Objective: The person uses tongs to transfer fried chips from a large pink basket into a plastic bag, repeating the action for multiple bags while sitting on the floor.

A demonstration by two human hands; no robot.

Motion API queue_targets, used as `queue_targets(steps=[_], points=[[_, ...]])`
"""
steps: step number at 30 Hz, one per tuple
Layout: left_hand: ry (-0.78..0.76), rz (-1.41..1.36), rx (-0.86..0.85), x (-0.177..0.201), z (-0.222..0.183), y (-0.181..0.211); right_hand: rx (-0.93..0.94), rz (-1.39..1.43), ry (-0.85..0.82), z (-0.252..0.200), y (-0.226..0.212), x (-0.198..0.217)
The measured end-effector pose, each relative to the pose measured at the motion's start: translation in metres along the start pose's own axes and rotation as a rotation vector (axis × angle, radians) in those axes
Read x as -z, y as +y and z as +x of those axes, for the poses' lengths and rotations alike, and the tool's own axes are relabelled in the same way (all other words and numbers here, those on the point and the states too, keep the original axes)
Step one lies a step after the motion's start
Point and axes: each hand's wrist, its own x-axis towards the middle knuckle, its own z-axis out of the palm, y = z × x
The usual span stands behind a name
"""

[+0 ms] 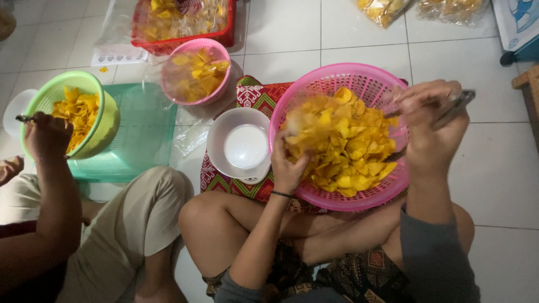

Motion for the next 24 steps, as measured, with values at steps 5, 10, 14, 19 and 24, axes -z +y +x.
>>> queue_targets(steps=[5, 10, 14, 19, 24], points=[[0.070, -0.137, 0.101, 0.001, 0.001, -0.004, -0.231, 0.176, 0.058, -0.005, 0.053, -0.026], [0.048, -0.307, 0.117, 0.001, 0.000, -0.015, -0.412, -0.233, -0.379, -0.009, 0.048, -0.028], [0.050, -0.307, 0.121, 0.004, -0.003, -0.029, -0.603, -0.438, -0.762, 0.018, -0.005, -0.013], [0.051, -0.346, 0.144, 0.004, -0.002, -0.009, -0.700, -0.432, -0.939, 0.011, 0.025, 0.011], [0.070, -0.322, 0.135, 0.003, -0.004, -0.030, -0.634, -0.502, -0.815, 0.002, 0.051, 0.004]])
